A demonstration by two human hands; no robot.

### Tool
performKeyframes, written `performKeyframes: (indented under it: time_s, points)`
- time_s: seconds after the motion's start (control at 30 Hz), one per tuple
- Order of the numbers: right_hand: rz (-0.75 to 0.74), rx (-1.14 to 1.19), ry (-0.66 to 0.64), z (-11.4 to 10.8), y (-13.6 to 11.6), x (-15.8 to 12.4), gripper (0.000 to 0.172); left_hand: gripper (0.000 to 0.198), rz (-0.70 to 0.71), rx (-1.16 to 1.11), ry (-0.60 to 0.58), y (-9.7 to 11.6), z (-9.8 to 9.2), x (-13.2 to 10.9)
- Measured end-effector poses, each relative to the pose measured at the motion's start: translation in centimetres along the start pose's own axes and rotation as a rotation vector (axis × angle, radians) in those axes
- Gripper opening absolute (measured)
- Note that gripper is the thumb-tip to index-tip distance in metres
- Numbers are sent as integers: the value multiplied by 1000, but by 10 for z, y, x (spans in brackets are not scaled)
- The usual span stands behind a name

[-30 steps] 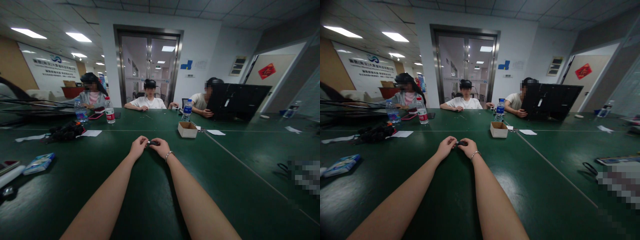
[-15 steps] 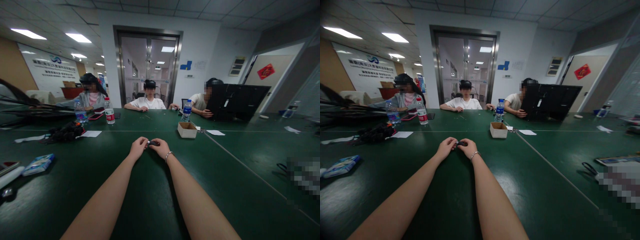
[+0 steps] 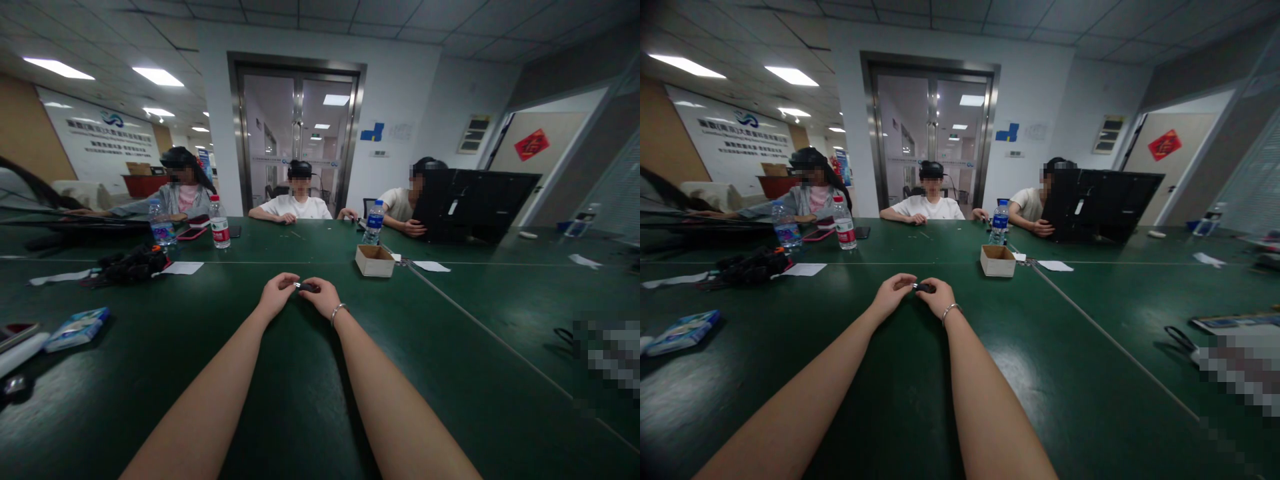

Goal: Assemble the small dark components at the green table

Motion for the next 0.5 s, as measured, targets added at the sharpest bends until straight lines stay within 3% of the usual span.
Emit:
performKeyframes:
  time_s: [0.2,0.37,0.5]
  points:
    - [4,5,-10,0,-6,-1,27,31,-90,139,55,-15,-1,6]
    - [-4,-9,-1,-1,-6,0,26,24,20,40,0,0,4,1]
    - [-11,-8,-23,1,-3,1,28,31,-107,137,85,-9,-4,-1]
Point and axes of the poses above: each hand's wrist, its own x-axis towards the middle knuckle, its own z-axis out of the palm, y = z × x, the point moved 10 cm from there along x, towards the middle knuckle, and after that the axes turned 14 degrees about -z, right-handed, at the moved point
